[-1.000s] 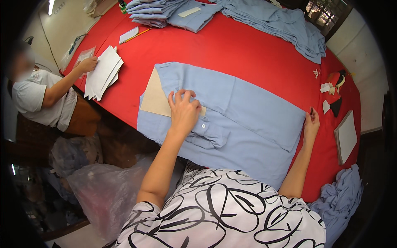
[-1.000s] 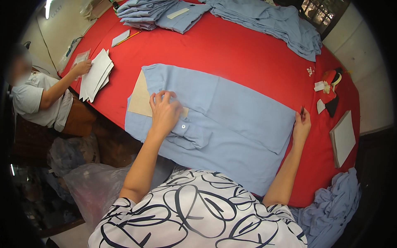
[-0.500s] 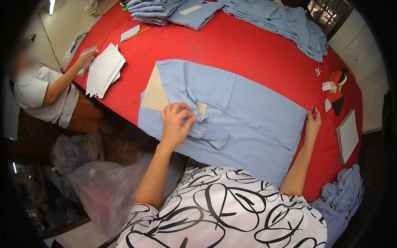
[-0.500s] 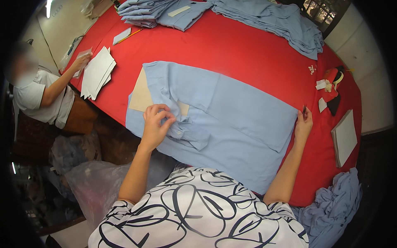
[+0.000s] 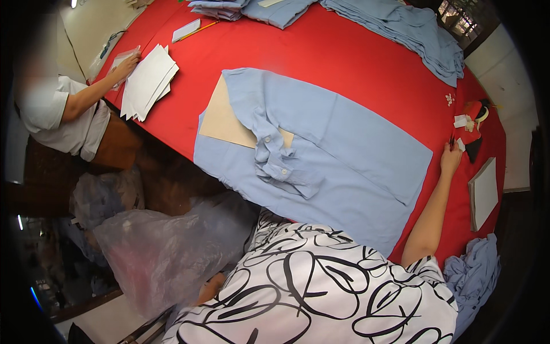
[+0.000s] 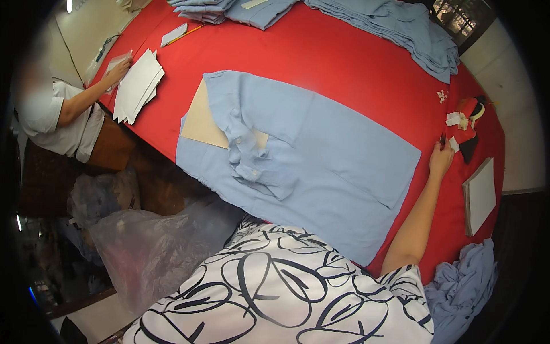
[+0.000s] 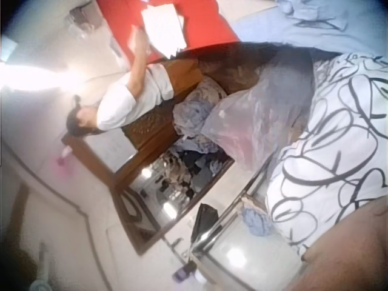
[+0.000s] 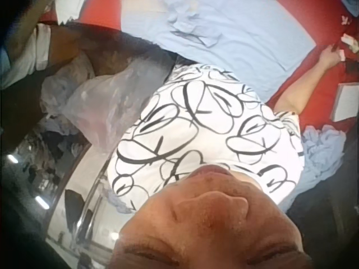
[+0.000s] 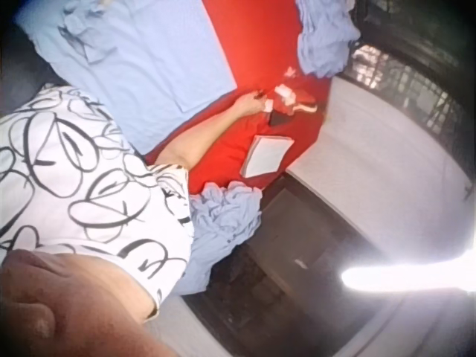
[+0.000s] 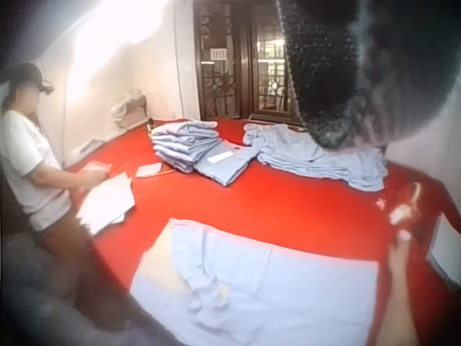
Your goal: The person folds blue collared shirts on a red surface, using cardboard inserts for structure and placing labels on the folded garments.
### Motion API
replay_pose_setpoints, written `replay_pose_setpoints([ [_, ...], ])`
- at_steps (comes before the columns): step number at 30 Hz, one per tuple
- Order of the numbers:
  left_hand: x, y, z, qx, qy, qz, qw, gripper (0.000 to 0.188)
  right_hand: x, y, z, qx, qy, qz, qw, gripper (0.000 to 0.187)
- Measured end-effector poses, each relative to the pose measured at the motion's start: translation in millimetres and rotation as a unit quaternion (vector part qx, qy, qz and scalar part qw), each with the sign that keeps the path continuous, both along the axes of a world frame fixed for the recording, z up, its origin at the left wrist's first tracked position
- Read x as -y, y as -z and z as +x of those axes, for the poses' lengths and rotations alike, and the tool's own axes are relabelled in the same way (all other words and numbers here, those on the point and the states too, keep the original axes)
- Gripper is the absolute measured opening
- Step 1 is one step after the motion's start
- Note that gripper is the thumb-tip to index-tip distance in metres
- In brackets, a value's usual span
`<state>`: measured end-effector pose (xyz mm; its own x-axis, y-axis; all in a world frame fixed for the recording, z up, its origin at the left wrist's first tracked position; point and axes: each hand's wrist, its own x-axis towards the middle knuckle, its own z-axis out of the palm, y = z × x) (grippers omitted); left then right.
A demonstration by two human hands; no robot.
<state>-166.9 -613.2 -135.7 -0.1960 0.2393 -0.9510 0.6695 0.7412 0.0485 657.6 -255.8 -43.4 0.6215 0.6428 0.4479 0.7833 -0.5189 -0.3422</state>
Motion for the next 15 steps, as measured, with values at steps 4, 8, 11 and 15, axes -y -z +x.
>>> replay_pose_setpoints([
  [4,51.5,52.4,17.2,0.052,-0.095,0.018,0.994,0.042,-18.5,-10.1,-5.4,0.068,0.070,-0.113,0.989,0.049],
  [8,33.8,75.5,44.2,0.064,-0.111,0.089,0.988,0.044,-15.1,-21.1,-33.0,0.095,0.130,-0.098,0.982,0.051],
  [11,5.5,96.0,68.0,0.068,-0.102,0.146,0.982,0.045,-20.9,-44.1,-54.3,-0.035,0.015,-0.137,0.990,0.042],
  [15,-41.1,96.5,81.6,0.049,-0.050,0.174,0.982,0.047,-9.0,-33.1,-144.9,-0.187,-0.249,0.129,0.942,0.026],
])
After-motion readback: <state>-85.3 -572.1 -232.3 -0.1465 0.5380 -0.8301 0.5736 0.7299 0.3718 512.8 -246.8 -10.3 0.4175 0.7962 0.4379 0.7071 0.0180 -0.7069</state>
